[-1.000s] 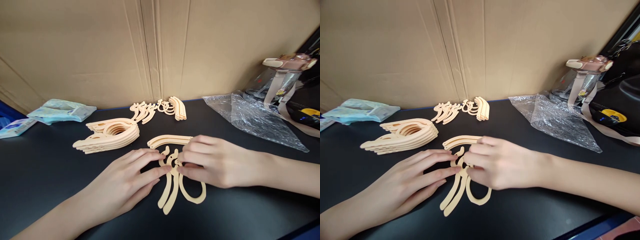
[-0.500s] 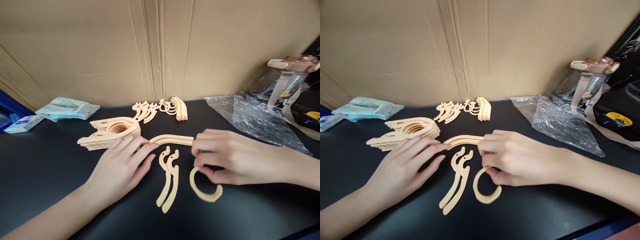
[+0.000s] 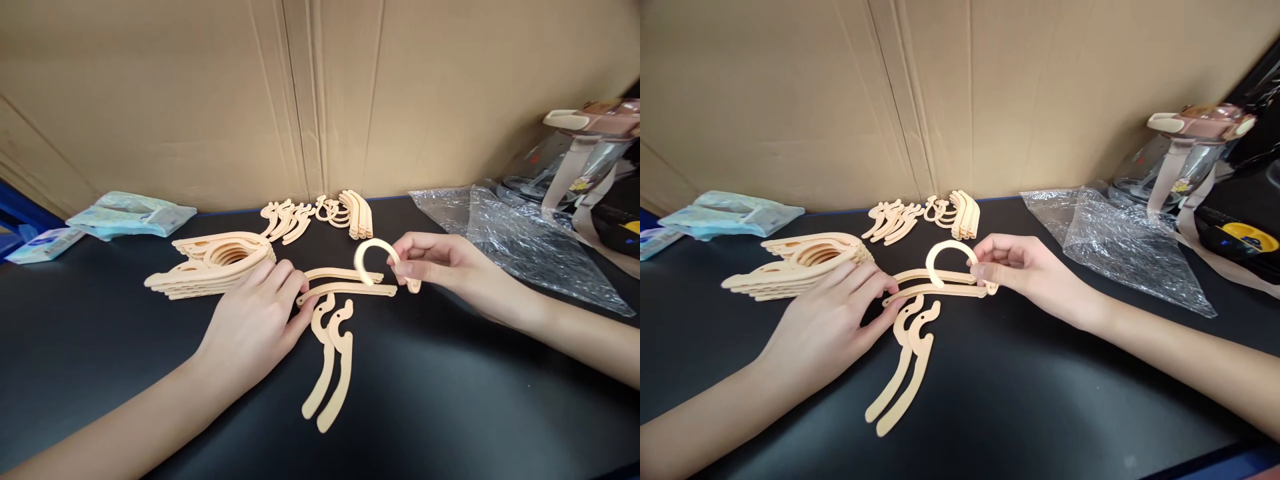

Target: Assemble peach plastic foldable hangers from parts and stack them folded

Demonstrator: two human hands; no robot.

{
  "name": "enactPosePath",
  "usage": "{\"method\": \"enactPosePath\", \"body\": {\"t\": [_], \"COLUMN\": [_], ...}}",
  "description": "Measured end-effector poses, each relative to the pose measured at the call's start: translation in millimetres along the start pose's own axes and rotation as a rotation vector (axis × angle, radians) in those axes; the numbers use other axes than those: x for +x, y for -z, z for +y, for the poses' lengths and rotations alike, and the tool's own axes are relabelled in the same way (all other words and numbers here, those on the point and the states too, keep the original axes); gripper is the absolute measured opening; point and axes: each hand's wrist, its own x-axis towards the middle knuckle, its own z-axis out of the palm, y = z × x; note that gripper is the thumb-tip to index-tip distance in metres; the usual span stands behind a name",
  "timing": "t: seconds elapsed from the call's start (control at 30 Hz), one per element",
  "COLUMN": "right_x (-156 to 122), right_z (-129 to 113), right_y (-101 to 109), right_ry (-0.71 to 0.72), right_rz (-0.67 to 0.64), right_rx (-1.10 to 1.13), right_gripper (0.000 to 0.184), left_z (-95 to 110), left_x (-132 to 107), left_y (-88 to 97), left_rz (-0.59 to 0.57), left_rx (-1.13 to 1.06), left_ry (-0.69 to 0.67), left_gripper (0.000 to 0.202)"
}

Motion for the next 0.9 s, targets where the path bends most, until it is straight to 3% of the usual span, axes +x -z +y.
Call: {"method": "enactPosePath", "body": {"t": [0.2,0.3,0.6,0.77,0.9], "right_x": [-1,-2,-3,-4,-3], "right_z": [11,14,14,12,11], "right_y": [-6,-5,-9,-10,-11], "right_ry": [-0.035,-0.031,0.013,-0.05,-0.048], "right_rz": [0.183,0.224,0.105,0.087,0.051], "right_rx": [0.199,0.242,0.239,0.28,0.275], "right_gripper": [0.023,0.036,0.034,0.037,0.032], "left_z": [-1,-1,-3,-4,-7], "left_x": [-4,-6,0,2,-1], "left_y": [1.2,3.8,9.7,13.4,14.4], "left_rz": [0.036,0.057,0.019,0.004,-0.041], "left_rx": [-0.062,-0.139,-0.77,-0.995,-1.173], "left_ry": [0.11,0.157,0.358,0.424,0.568], "left_gripper": [0.018,0.018,0.018,0.017,0.025]}}
